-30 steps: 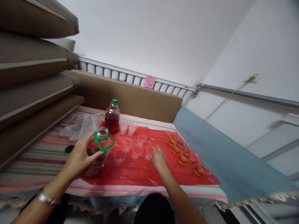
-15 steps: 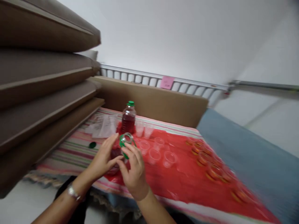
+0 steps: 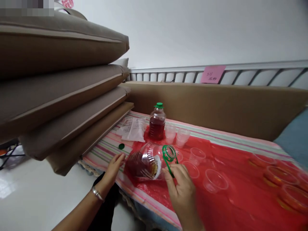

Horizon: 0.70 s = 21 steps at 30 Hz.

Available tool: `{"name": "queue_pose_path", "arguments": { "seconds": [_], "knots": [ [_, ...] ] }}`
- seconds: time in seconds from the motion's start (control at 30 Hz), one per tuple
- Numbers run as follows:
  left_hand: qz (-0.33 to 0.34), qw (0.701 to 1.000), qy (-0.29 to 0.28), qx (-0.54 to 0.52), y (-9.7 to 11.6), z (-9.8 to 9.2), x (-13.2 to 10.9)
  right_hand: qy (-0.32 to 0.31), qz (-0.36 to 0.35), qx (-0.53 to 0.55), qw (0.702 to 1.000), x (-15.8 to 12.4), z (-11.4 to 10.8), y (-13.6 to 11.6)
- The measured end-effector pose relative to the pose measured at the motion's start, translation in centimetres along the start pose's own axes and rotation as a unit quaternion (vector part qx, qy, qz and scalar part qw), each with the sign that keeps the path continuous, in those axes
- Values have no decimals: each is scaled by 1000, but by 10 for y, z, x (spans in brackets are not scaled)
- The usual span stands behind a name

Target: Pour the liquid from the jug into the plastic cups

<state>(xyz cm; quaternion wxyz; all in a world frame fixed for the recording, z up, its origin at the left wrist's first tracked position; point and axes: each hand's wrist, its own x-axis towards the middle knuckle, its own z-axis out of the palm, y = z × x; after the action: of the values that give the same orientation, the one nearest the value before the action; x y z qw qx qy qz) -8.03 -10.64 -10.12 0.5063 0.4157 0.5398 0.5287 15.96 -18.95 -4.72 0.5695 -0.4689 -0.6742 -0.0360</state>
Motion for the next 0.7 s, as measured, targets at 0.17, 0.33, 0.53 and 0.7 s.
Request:
{"name": "queue_pose_path", "arguments": {
  "seconds": [0.17,0.33,0.53,0.7],
  "knots": [
    [-106,994,-23,-18,-26,-13,13,-39,28,46,998,-1,-3,-3],
    [-199,971,-132,-27,-26,-2,14,-31,70,91,993,-4,-1,-6],
    [-184,968,-159,-63,-23,14,7,12,107,171,979,0,-7,-10],
    [-185,965,-140,-122,4,9,11,50,102,233,966,9,-18,-19]
  ]
}}
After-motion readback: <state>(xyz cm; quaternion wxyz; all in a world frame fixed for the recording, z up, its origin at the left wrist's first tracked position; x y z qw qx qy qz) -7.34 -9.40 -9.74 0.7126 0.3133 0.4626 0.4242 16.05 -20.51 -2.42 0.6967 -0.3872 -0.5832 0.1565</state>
